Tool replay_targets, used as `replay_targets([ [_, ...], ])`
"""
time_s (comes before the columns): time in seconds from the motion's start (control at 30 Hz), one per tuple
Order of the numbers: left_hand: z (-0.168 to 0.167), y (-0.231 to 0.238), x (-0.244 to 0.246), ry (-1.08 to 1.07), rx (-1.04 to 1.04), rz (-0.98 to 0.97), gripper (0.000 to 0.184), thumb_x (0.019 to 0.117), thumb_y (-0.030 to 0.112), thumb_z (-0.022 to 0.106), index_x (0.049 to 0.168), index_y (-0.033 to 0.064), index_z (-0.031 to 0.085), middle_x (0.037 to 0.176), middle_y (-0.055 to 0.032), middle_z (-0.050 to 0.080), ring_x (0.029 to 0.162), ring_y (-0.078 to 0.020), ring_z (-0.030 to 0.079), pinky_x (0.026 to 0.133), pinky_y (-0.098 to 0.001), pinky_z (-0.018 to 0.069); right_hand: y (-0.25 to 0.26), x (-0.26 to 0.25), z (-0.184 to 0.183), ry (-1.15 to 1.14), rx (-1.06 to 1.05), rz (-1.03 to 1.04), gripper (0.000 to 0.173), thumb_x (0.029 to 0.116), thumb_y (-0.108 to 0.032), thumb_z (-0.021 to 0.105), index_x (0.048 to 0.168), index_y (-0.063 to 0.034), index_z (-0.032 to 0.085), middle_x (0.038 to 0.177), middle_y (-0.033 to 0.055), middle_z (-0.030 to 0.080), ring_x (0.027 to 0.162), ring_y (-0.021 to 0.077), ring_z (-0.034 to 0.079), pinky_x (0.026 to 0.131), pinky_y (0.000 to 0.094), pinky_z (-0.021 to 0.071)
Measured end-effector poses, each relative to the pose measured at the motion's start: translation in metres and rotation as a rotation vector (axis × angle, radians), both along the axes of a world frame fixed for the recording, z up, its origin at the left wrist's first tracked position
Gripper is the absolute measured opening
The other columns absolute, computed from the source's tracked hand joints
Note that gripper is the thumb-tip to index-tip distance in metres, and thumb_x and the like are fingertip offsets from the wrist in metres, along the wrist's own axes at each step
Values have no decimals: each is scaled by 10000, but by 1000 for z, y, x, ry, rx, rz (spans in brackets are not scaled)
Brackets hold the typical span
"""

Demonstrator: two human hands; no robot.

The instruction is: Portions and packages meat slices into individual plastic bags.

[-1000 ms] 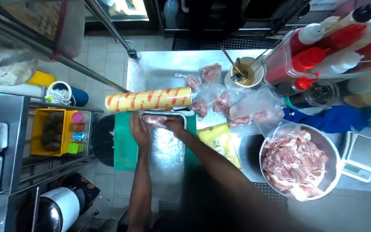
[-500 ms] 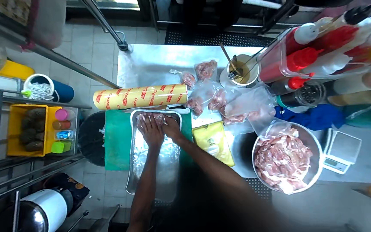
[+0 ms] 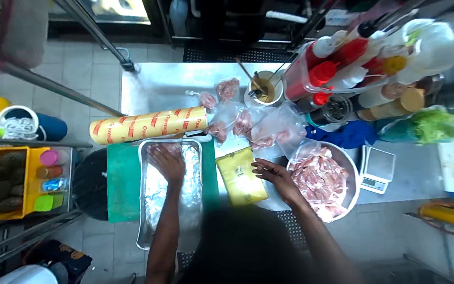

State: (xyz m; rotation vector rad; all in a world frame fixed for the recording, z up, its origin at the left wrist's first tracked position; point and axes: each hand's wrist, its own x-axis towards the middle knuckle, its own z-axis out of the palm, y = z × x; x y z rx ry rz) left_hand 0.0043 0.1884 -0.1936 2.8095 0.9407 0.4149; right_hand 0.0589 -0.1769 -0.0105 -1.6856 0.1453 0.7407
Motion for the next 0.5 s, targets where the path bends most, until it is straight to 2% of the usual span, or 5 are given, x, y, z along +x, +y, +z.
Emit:
replay_targets([
  [0.17, 13, -6, -2, 40, 27, 10, 862, 1030, 609, 290, 1602, -35, 235, 1643, -304, 224, 1548, -451, 169, 1197, -725, 98, -30, 8, -4, -206, -92, -421, 327, 1038, -85, 558, 1349, 15, 551, 1165, 155, 710, 985, 223, 728, 879, 371, 613],
  [0.27, 39, -20, -2, -23, -4, -39, 813, 1058, 574, 292, 1596, -35, 258, 1637, -323, 217, 1541, -484, 153, 1197, -731, 92, -30, 23, 0, -268, 14, -557, 374, 1054, -120, 552, 1415, -32, 504, 1249, 155, 666, 1028, 249, 721, 885, 412, 621],
  [0.33, 66, -40, 0, -149, -73, -150, 740, 1077, 508, 332, 1553, -57, 346, 1616, -353, 238, 1524, -522, 166, 1221, -689, 89, -30, 47, -4, -367, 56, -613, 354, 1078, -160, 499, 1415, -48, 505, 1250, 136, 653, 985, 227, 716, 845, 411, 620],
  [0.43, 111, -79, 6, -308, -352, -330, 723, 1075, 424, 419, 1554, -103, 295, 1618, -356, 221, 1523, -475, 221, 1266, -533, 197, -29, 100, -18, -342, -154, -658, 464, 1045, -386, 575, 1397, -87, 526, 940, 122, 692, 684, 216, 680, 614, 408, 602],
  [0.5, 138, -105, 11, -390, -590, -391, 717, 1061, 394, 486, 1562, -81, 291, 1613, -317, 270, 1492, -384, 337, 1212, -439, 346, -34, 121, -21, -250, -338, -410, 785, 950, -622, 609, 1529, -141, 384, 957, 178, 707, 743, 302, 689, 702, 516, 587],
])
